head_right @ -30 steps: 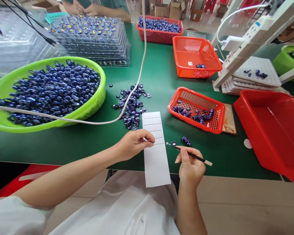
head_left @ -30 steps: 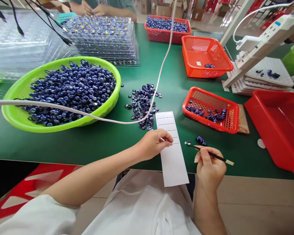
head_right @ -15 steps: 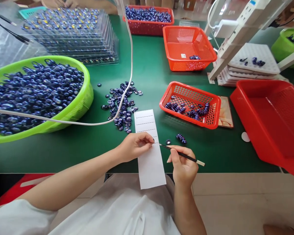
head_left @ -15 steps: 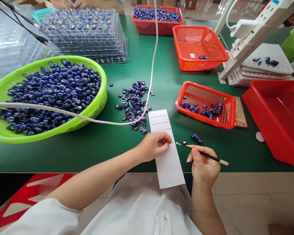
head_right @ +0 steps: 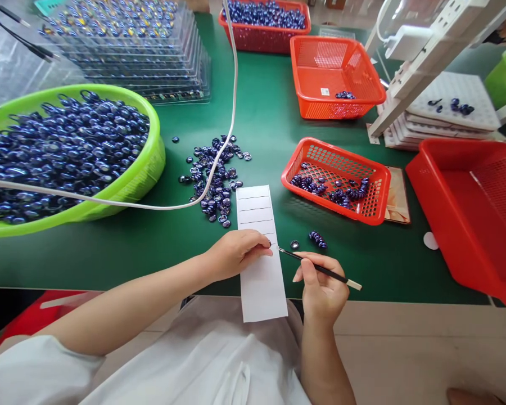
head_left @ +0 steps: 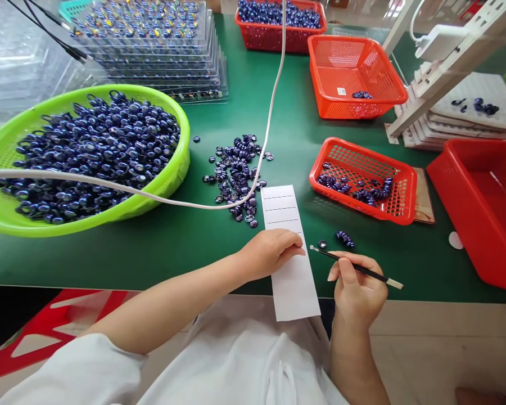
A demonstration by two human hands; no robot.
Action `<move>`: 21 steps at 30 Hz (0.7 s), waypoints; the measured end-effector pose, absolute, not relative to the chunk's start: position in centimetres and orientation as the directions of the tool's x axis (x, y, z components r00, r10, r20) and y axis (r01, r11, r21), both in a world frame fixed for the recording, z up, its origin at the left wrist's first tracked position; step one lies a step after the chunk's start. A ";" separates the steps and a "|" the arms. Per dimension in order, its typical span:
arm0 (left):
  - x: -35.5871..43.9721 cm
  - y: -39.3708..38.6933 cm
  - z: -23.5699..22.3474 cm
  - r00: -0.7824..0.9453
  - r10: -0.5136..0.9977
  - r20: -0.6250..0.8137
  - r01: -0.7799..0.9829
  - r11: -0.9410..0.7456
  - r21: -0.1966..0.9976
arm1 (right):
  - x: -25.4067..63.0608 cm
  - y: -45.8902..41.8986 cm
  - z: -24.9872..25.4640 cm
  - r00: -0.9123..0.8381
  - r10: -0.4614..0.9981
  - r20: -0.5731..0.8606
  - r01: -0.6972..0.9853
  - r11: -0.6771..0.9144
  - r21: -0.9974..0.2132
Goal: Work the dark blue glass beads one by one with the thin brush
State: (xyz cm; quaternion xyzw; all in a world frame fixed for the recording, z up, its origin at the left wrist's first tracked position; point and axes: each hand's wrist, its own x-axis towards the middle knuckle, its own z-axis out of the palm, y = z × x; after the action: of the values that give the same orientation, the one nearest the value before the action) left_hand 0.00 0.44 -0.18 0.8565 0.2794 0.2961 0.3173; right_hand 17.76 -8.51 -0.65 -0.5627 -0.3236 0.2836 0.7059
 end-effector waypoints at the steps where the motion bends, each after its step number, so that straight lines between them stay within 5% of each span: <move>1: 0.0 0.5 -0.2 0.671 0.659 0.339 0.281 -0.650 0.706 | 17.8 -8.5 -0.7 0.633 0.762 0.137 -0.040 0.209 -0.977; 21: 0.4 0.0 -1.0 0.590 0.724 0.357 0.342 -0.624 0.703 | 16.9 -8.9 -0.5 0.609 0.768 0.200 0.174 0.116 -0.978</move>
State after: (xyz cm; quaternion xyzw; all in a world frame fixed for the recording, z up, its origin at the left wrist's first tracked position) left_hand 0.42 0.00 -0.98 0.8411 0.3169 0.3234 0.2959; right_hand 16.86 -8.85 -0.46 -0.6236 -0.3776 0.2303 0.6446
